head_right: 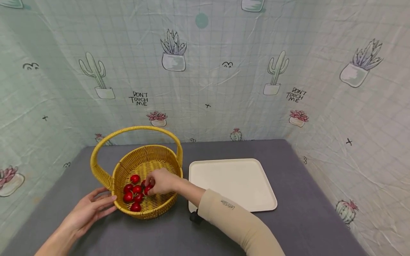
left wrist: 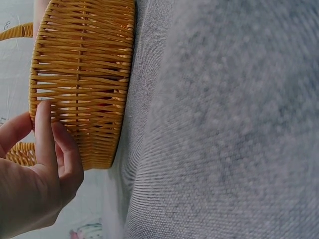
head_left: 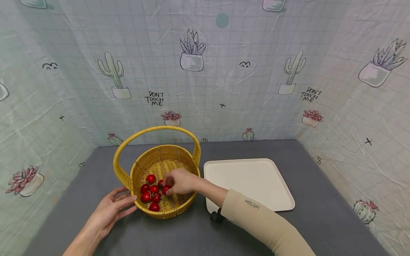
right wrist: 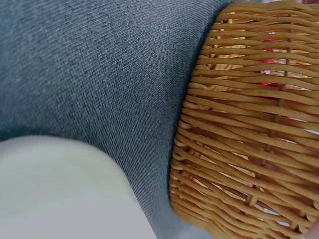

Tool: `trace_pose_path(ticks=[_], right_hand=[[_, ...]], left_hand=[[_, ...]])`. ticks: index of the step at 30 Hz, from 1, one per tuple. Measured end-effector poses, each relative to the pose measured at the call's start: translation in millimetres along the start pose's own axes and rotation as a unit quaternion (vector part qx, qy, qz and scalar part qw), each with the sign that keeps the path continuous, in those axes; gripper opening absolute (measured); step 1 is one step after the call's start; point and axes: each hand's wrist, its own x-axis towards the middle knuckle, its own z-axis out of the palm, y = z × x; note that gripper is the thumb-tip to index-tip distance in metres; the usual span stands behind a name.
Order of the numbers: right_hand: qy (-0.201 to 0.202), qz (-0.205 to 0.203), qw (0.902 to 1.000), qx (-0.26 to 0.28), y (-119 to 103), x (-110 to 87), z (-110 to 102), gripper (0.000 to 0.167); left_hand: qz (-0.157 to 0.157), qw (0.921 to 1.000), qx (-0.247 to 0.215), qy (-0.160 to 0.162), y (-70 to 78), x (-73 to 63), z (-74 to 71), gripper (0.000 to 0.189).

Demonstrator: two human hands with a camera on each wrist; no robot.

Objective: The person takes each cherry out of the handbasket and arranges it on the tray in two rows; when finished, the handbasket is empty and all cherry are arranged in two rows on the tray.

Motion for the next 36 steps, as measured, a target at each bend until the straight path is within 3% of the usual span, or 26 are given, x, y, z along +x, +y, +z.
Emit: trace_pose_path(ticks=[11, 22, 30, 36], right_hand=[[0.052, -0.034, 0.998, 0.013, -5.4, -18.7, -12.7, 0.019], [0.068, -0.087, 0.9937, 0.017, -9.8, -40.5, -24.3, 0.027], [0.09, -0.097, 0.9908, 0.027, -4.4, -61.7, -32.4, 0.023], [0.105, -0.078, 0.9895, 0.063, 3.3, -77.5, -38.8, 0.025]], left_hand=[[0.005, 1.0, 0.001, -0.006, 1.6, 1.5, 2.5, 0.085], [0.0, 1.0, -0.001, 0.001, -0.1, 0.2, 1.1, 0.086], [0.004, 1.0, -0.007, 0.003, -2.0, -1.5, 2.4, 0.083], [0.004, 0.9999, -0.009, 0.003, -1.8, -2.8, 1.5, 0.083]])
